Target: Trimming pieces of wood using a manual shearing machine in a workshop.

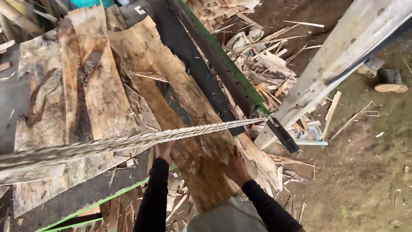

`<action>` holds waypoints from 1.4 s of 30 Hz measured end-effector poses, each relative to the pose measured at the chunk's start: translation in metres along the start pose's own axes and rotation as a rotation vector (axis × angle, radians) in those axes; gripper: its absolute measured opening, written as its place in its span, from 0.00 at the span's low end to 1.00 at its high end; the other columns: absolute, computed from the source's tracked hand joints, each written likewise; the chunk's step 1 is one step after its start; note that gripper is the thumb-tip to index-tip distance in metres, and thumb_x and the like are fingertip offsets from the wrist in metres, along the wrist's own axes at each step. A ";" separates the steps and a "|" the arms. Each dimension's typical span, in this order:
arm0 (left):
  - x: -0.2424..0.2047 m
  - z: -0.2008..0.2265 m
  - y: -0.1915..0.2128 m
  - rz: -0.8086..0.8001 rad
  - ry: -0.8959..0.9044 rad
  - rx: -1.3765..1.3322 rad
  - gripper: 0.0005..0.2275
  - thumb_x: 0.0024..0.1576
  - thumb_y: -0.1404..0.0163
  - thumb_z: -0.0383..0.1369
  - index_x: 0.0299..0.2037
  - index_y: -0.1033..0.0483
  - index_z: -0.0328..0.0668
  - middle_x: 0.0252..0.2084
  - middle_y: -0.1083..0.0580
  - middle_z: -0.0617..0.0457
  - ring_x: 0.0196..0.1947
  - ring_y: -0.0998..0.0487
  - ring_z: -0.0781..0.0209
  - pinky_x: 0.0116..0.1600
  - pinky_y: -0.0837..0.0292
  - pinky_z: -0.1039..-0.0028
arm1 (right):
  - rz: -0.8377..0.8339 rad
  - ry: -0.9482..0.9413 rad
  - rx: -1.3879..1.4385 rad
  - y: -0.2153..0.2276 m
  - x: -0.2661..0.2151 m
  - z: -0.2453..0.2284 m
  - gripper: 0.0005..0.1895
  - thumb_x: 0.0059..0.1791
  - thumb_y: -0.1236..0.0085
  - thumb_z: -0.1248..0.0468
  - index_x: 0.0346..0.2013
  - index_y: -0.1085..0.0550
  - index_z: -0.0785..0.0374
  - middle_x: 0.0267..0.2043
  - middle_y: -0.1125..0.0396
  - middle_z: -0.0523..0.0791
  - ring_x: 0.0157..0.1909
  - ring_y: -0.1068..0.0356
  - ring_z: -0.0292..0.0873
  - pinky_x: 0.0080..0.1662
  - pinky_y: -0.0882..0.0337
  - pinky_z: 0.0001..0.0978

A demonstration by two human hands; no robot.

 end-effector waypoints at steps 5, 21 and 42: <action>-0.114 0.077 -0.059 0.171 0.280 0.056 0.29 0.57 0.49 0.32 0.71 0.43 0.51 0.72 0.41 0.56 0.75 0.45 0.50 0.73 0.49 0.44 | 0.192 -0.078 -0.151 0.011 -0.022 0.045 0.47 0.41 0.31 0.52 0.68 0.44 0.58 0.71 0.46 0.62 0.65 0.41 0.66 0.61 0.39 0.57; -0.185 -0.001 -0.024 0.177 0.077 0.243 0.24 0.55 0.46 0.21 0.63 0.35 0.36 0.58 0.27 0.47 0.55 0.23 0.52 0.56 0.21 0.63 | -0.374 -0.135 0.377 -0.035 -0.006 0.090 0.51 0.44 0.29 0.58 0.72 0.49 0.70 0.67 0.40 0.60 0.51 0.20 0.48 0.60 0.30 0.39; -0.192 -0.056 0.099 0.461 -0.118 0.202 0.25 0.54 0.39 0.38 0.56 0.26 0.25 0.50 0.19 0.42 0.48 0.19 0.56 0.55 0.24 0.69 | -0.438 0.059 0.358 0.031 -0.060 -0.111 0.33 0.46 0.46 0.51 0.63 0.30 0.65 0.50 0.22 0.53 0.49 0.21 0.51 0.53 0.24 0.43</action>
Point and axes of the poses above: each hand's wrist, its own x-axis towards the middle knuckle, its own y-axis out of the back of the hand, z = x × y, the point moved 10 cm from there along x, towards the middle knuckle
